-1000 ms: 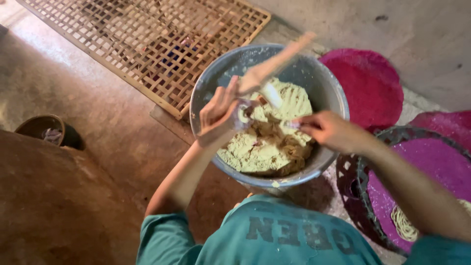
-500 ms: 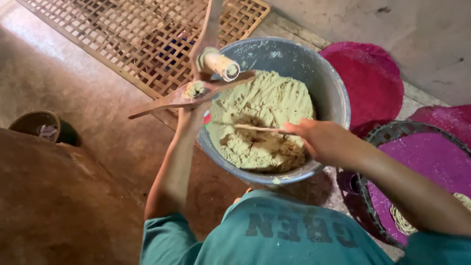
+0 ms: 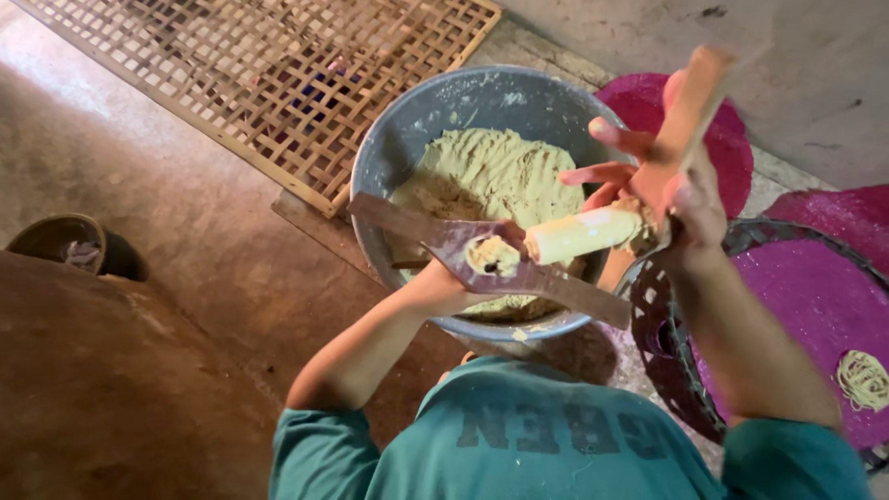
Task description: The person scoops dough from a large metal bowl and presses it through a wooden noodle press to form noodle strands. The strands are arranged into small circular nests on a purple tray. The person repeats this process, filling the tray with multiple noodle nests.
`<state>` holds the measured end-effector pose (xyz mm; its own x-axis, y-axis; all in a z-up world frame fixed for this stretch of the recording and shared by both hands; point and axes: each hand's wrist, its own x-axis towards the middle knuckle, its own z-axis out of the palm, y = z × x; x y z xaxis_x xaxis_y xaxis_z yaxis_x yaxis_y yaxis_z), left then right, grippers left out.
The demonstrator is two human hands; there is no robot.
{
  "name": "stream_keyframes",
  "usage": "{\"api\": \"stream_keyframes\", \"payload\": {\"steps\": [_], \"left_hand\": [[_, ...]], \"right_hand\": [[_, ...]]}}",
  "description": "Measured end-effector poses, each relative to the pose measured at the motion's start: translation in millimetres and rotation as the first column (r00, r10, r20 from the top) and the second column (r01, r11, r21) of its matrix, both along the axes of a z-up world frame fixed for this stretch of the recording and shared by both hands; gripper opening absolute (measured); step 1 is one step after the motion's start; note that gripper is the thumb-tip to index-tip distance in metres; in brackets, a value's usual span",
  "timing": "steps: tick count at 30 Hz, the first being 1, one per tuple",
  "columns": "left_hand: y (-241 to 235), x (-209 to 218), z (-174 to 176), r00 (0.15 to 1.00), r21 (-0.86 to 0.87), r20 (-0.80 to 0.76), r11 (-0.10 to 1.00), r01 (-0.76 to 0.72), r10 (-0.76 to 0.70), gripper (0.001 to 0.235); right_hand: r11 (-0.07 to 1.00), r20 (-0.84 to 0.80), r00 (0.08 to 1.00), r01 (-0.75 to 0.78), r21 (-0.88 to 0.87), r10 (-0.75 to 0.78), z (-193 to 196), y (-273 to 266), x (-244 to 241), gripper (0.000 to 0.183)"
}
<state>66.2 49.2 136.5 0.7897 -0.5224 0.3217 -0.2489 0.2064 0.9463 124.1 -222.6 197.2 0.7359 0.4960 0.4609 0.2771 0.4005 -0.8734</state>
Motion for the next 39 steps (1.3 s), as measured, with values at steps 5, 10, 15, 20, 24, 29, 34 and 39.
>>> {"api": "stream_keyframes", "payload": {"steps": [5, 10, 15, 20, 24, 29, 34, 39], "left_hand": [[-6.1, -4.5, 21.1, 0.944, 0.484, 0.299, 0.831, -0.274, 0.138, 0.046], [-24.6, -12.4, 20.1, 0.985, 0.05, 0.159, 0.997, 0.065, -0.072, 0.043], [-35.2, 5.1, 26.5, 0.778, 0.224, 0.617, 0.974, -0.033, -0.115, 0.014], [-41.4, 26.5, 34.6, 0.907, 0.757, 0.398, 0.607, -0.24, -0.139, 0.031], [-30.8, 29.5, 29.0, 0.602, 0.499, 0.74, 0.356, -0.79, 0.299, 0.092], [25.8, 8.0, -40.0, 0.611, 0.578, 0.674, 0.219, -0.786, 0.415, 0.055], [57.2, 30.7, -152.1, 0.609, 0.771, 0.485, 0.022, -0.636, 0.627, 0.041], [72.6, 46.5, -208.5, 0.546, 0.738, 0.511, -0.014, -0.674, 0.664, 0.04]], "right_hand": [[0.952, 0.384, 0.922, 0.156, -0.262, -0.046, 15.6, -6.0, -28.9, 0.057], [0.9, 0.732, 0.674, 0.252, -0.357, 0.101, 43.6, 37.1, -65.8, 0.056], [0.85, 0.668, 0.739, 0.403, -0.34, -0.083, 8.1, 18.3, -60.7, 0.077], [0.666, -0.477, 0.823, -0.544, -0.51, 0.307, -37.9, -23.9, -39.5, 0.064], [0.841, -0.191, 0.979, -0.048, -0.538, -0.067, -32.4, -54.0, -19.3, 0.073], [0.625, 0.21, 0.676, 0.735, -0.265, -0.706, -47.3, -151.2, 88.8, 0.067], [0.484, 0.189, 0.458, 0.867, 0.123, -0.869, -67.9, -254.3, 238.6, 0.029], [0.407, 0.152, 0.381, 0.888, 0.216, -0.912, -75.3, -284.1, 306.0, 0.024]]}}
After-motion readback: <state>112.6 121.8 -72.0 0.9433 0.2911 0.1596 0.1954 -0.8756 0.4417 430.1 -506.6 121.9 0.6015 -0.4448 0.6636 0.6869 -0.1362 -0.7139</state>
